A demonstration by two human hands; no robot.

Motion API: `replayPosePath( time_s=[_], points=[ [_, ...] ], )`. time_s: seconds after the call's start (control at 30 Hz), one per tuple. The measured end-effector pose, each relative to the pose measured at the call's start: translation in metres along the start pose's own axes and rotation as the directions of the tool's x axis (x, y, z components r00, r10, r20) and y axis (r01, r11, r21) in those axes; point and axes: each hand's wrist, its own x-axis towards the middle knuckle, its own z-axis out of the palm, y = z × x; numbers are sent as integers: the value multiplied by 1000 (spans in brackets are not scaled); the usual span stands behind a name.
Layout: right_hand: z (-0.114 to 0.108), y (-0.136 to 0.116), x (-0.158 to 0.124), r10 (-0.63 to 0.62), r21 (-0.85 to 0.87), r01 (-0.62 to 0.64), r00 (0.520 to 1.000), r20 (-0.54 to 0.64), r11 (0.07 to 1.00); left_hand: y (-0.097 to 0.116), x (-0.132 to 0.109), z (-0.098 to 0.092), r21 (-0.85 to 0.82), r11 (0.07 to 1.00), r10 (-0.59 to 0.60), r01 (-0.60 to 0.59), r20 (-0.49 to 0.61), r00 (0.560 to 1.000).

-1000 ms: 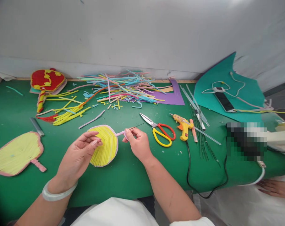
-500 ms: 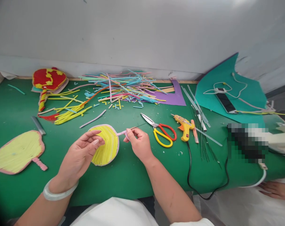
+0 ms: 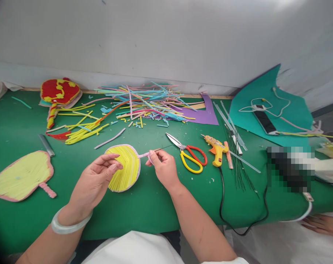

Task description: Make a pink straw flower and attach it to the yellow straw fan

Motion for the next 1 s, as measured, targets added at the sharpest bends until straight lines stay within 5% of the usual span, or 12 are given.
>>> replayPosePath(
  time_s=[0.33,0.5,0.67,0.8,0.9,1.0],
  points=[
    [4,6,2,126,-38,-122,984,125,992,-2,2,-1,-13,1000,11,-11,26,1000],
    [5,8,-1,137,-188,-114,984,115,976,-2,2,-2,-24,1000,10,-8,44,999],
    [5,11,-6,-150,-546,163,986,70,822,-2,0,-4,-145,987,-38,64,173,984],
    [4,11,-7,-493,-703,348,870,-4,620,-2,0,-4,-231,960,-76,159,330,941],
    [3,6,-10,-635,-678,444,771,-45,586,-2,-1,-4,-246,950,-88,195,388,917],
    [5,1,-13,-694,-584,588,718,59,560,-3,-1,-4,-237,946,-101,220,431,897]
  ],
)
